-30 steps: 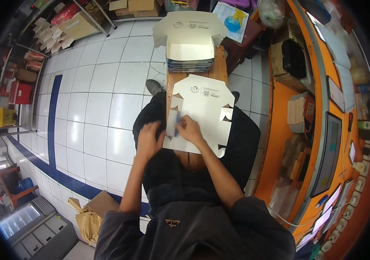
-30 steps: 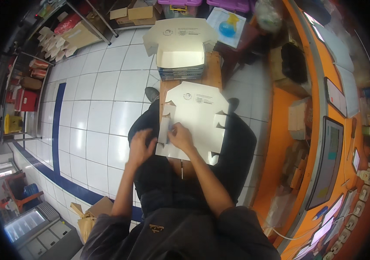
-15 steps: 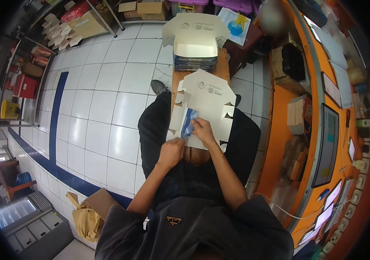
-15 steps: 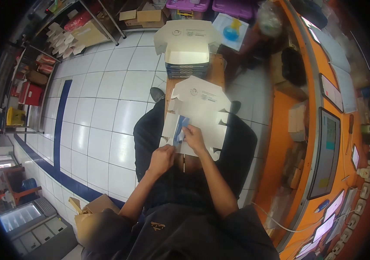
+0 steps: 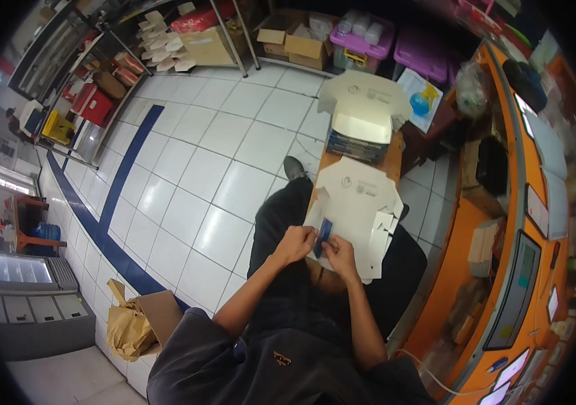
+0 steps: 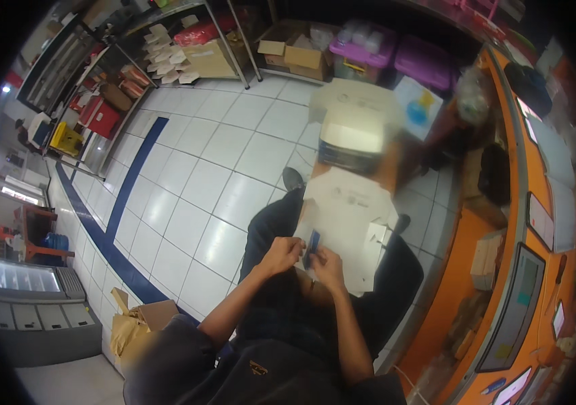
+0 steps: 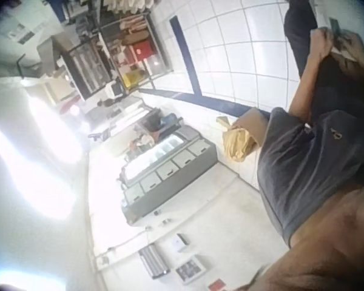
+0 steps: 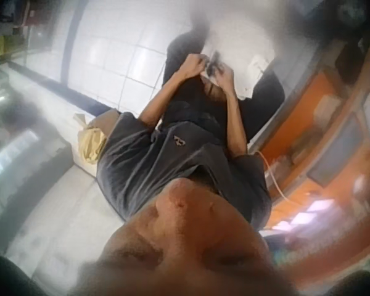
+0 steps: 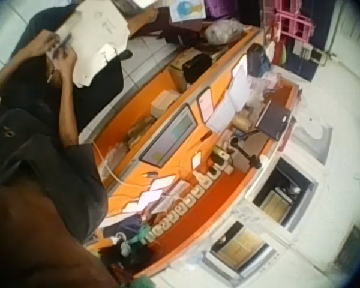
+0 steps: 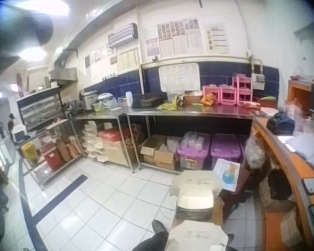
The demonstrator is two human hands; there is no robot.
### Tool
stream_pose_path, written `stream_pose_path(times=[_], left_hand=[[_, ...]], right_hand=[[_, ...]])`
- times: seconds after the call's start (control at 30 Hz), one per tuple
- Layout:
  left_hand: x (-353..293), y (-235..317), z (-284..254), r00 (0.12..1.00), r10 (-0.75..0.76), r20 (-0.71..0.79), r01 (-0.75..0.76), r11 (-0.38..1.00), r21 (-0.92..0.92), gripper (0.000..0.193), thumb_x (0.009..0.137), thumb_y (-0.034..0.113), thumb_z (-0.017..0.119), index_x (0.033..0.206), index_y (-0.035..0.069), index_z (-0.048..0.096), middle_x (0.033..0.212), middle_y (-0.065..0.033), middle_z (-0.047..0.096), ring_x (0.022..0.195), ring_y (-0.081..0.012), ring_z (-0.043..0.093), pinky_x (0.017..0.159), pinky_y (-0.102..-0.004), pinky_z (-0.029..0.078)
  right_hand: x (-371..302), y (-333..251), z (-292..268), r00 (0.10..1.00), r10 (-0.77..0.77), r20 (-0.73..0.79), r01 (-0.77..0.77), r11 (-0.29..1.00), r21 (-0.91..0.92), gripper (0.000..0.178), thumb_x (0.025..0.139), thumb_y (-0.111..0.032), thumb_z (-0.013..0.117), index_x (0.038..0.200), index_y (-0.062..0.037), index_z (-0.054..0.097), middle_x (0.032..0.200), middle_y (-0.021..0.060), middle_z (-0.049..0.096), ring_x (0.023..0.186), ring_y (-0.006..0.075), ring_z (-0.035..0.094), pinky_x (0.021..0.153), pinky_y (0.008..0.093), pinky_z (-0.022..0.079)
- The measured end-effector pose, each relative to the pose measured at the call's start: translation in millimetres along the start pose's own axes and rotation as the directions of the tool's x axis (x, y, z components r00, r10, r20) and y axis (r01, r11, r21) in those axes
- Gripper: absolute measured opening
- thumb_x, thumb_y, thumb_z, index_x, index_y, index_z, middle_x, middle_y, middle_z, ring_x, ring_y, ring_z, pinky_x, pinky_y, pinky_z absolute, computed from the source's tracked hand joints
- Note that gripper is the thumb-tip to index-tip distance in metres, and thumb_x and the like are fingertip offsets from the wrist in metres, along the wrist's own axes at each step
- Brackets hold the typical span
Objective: The person assembles several cardboard food boxes by hand while seated, folding the side flaps and locking the tabs to form the box structures and stacking the completed boxes on a nearby surface.
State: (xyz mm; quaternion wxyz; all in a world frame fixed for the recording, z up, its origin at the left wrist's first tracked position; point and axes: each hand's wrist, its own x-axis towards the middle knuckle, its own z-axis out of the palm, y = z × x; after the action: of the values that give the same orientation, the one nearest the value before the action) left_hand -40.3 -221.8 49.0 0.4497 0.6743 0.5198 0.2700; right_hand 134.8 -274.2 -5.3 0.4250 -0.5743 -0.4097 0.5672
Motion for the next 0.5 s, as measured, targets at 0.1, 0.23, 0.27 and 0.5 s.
stream_pose_path(times=[0.1, 0.23, 0.27, 0.5], left_hand=[[32.6, 37.0, -15.2, 0.985, -0.017, -0.172, 0.059, 0.968, 0.242, 0.034, 0.098, 0.026, 0.061, 0.089, -0.004, 0.073, 0.074, -0.0293, 0.067, 0.074, -0.0469, 0.069, 0.071, -0.0514, 0.056], [53.5, 42.2, -15.6, 0.980, 0.063, -0.188, 0.003, 0.943, 0.332, 0.030, 0.096, 0.025, 0.062, 0.086, -0.002, 0.073, 0.072, -0.0274, 0.068, 0.069, -0.0458, 0.069, 0.066, -0.0527, 0.057], [54.8, 43.1, -12.0, 0.983, 0.104, -0.154, -0.031, 0.908, 0.417, 0.029, 0.094, 0.024, 0.062, 0.085, -0.001, 0.073, 0.072, -0.0268, 0.068, 0.068, -0.0455, 0.069, 0.066, -0.0530, 0.058], [-15.3, -7.7, 23.6, 0.968, 0.241, 0.074, -0.240, 0.789, 0.566, 0.017, 0.082, 0.019, 0.066, 0.087, 0.004, 0.072, 0.079, -0.0226, 0.070, 0.071, -0.0457, 0.068, 0.066, -0.0532, 0.057]], right_hand=[[-6.5, 3.7, 1.2, 0.998, -0.054, 0.038, 0.058, 0.992, -0.110, 0.021, 0.099, -0.001, 0.065, 0.118, 0.0078, 0.066, 0.100, 0.0113, 0.074, 0.084, 0.0138, 0.071, 0.071, 0.0276, 0.060], [-14.6, 8.7, 5.9, 0.994, -0.083, 0.069, 0.095, 0.976, -0.197, 0.025, 0.100, -0.001, 0.063, 0.122, 0.0082, 0.065, 0.103, 0.0138, 0.075, 0.088, 0.0171, 0.073, 0.072, 0.0287, 0.062], [-15.1, 10.2, 4.3, 0.993, -0.093, 0.073, 0.106, 0.973, -0.207, 0.025, 0.100, -0.001, 0.063, 0.122, 0.0082, 0.065, 0.103, 0.0138, 0.075, 0.088, 0.0171, 0.073, 0.072, 0.0287, 0.062], [-7.1, 21.1, 4.3, 0.955, -0.294, -0.045, 0.238, 0.844, -0.480, 0.028, 0.100, -0.011, 0.061, 0.120, 0.0063, 0.068, 0.114, 0.0201, 0.075, 0.111, 0.0303, 0.071, 0.099, 0.0412, 0.052]])
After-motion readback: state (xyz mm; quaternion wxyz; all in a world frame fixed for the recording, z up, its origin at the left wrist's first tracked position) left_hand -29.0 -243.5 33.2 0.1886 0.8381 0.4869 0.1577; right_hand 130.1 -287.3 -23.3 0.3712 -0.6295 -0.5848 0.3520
